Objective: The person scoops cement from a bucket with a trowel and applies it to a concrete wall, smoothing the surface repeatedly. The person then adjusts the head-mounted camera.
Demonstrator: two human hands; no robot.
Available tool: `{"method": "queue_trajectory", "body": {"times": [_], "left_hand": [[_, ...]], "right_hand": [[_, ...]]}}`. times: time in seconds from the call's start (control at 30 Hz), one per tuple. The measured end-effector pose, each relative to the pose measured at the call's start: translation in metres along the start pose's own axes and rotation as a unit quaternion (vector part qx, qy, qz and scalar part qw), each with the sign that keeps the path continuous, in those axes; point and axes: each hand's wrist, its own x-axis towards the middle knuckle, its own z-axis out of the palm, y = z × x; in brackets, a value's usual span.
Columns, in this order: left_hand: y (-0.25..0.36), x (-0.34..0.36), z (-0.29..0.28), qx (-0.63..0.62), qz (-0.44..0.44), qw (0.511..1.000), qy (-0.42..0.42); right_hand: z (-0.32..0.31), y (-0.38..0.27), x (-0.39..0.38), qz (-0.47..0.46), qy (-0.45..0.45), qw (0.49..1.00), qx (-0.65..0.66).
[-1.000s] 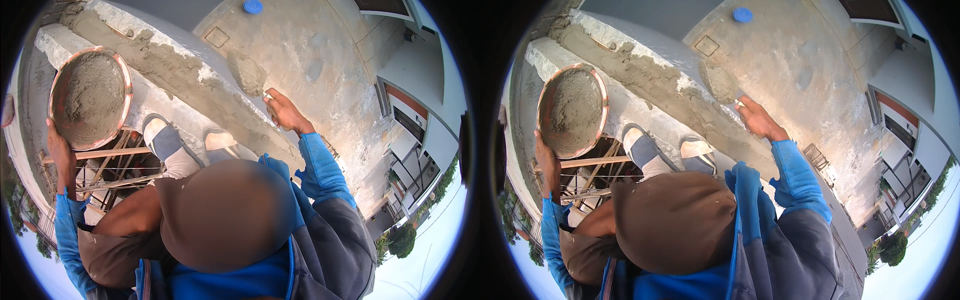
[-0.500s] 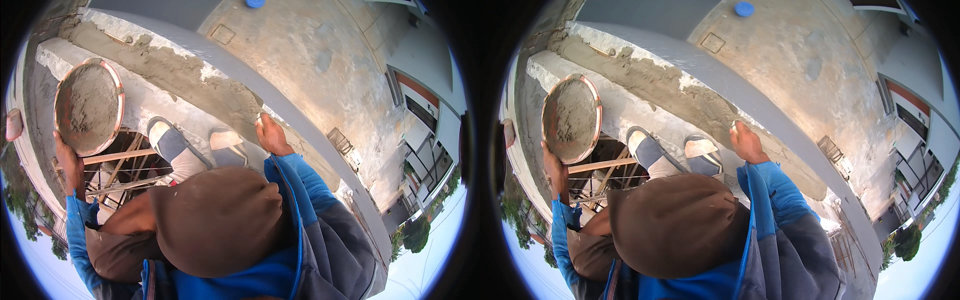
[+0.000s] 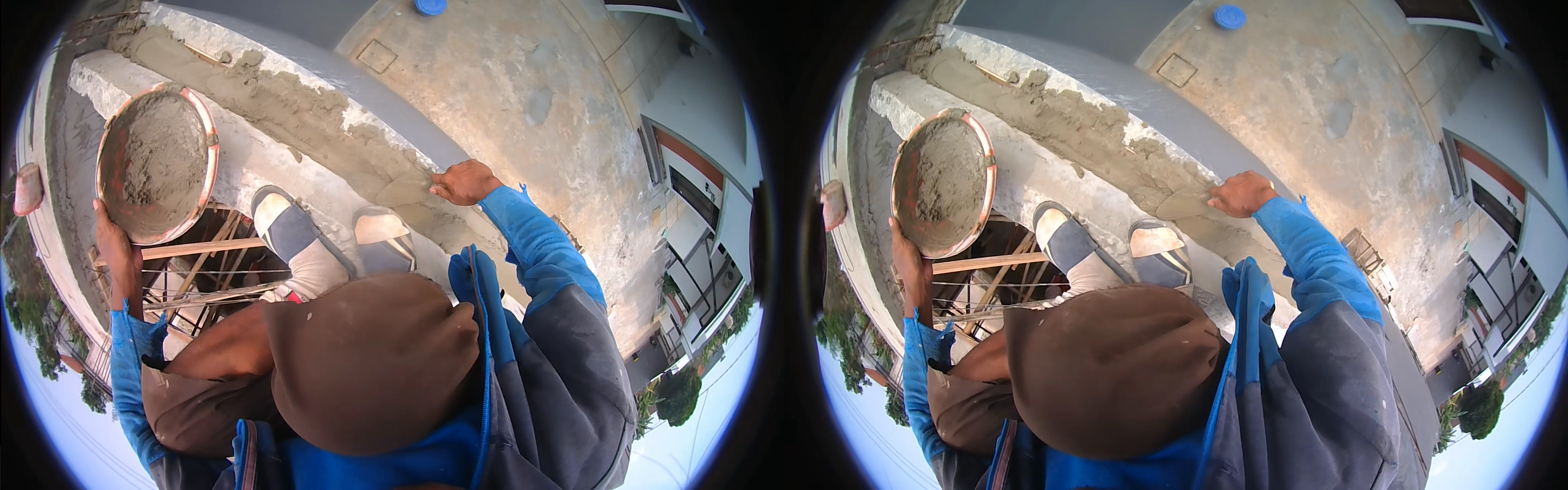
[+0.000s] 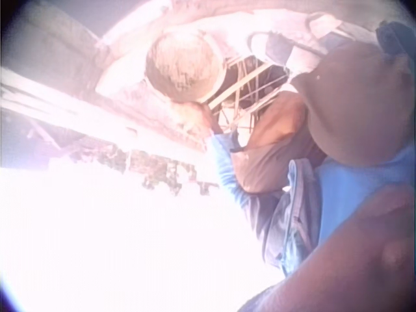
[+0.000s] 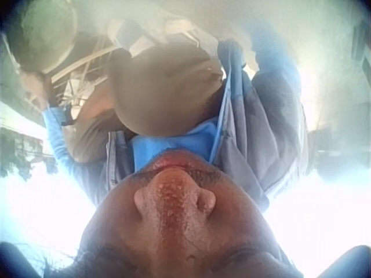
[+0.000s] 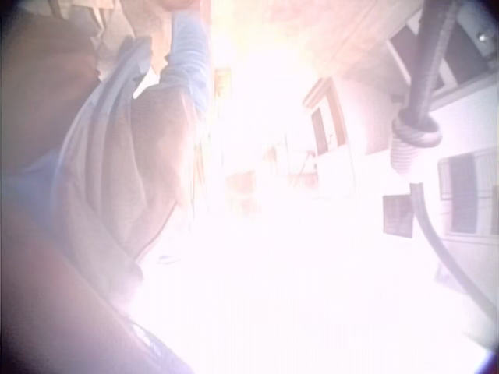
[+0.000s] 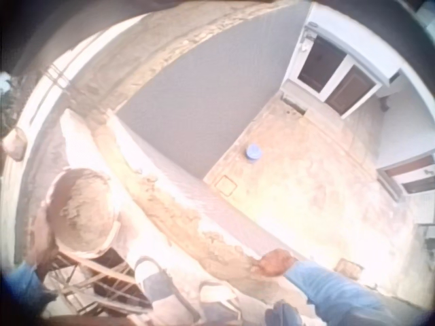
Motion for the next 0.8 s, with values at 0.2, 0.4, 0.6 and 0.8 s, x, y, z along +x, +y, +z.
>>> {"method": "queue_trajectory", "body": {"times": [0.2,0.4,0.6,0.8], "left_hand": [[-0.004,-0.002,0.000,-0.019,0.002,1.000,-0.011],[-0.004,-0.006,-0.001,-0.018,-0.004,1.000,0.005],[-0.001,-0.011,0.004,0.010,-0.001,1.000,0.018],[0.001,-0.010,0.004,0.004,-0.010,0.999,0.033]], "right_hand": [[-0.055,-0.002,0.064,-0.121,0.004,0.974,-0.191],[-0.113,-0.025,0.137,-0.097,0.035,0.983,-0.149],[-0.047,-0.022,0.121,-0.046,-0.023,0.996,0.067],[0.101,-0.027,0.041,0.049,0.012,0.969,0.240]]}}
